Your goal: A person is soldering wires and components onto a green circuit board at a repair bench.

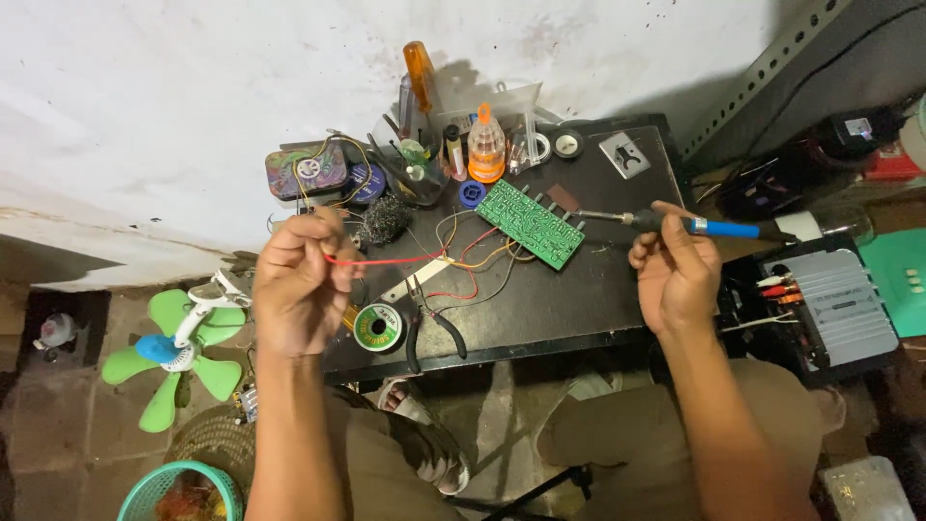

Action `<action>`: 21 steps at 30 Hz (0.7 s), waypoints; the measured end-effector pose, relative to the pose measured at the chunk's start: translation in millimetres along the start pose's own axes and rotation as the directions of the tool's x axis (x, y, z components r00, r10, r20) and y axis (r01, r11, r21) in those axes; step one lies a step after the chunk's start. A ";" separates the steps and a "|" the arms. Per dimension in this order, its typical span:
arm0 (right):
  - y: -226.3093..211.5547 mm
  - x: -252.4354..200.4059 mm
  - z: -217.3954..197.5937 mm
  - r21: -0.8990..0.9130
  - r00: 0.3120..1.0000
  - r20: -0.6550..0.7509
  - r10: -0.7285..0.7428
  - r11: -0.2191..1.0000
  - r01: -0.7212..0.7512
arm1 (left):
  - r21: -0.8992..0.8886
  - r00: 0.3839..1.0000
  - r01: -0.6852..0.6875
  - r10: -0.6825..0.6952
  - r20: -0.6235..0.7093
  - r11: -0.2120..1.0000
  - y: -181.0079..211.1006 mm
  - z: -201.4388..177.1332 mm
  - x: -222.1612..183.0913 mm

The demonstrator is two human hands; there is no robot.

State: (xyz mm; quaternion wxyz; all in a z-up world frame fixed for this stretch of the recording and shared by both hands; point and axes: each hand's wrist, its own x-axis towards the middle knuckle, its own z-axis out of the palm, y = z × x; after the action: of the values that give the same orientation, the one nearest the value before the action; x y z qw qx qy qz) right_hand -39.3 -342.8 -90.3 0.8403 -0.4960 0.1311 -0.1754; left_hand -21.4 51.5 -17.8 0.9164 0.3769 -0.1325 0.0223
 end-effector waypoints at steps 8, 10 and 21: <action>-9.7 -14.5 16.0 0.016 0.989 0.149 -0.024 1.000 0.021 | 0.063 0.998 0.006 -0.010 0.057 0.998 -45.9 45.0 -10.5; -7.1 -13.5 13.4 0.035 0.982 0.186 -0.023 0.999 0.017 | 0.106 0.997 -0.005 -0.003 0.079 0.994 -52.4 65.0 -14.5; -7.6 -24.5 22.8 0.126 0.954 0.287 -0.086 0.991 0.052 | 0.624 0.822 -0.513 0.127 0.555 0.589 -106.9 130.0 -51.1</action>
State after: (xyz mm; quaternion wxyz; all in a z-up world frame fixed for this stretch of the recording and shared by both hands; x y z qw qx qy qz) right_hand -53.7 -317.8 -71.6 0.8713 -0.4706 -0.0220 -0.1371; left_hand -85.0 -112.4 -15.8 0.5976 0.6836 -0.3888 0.1566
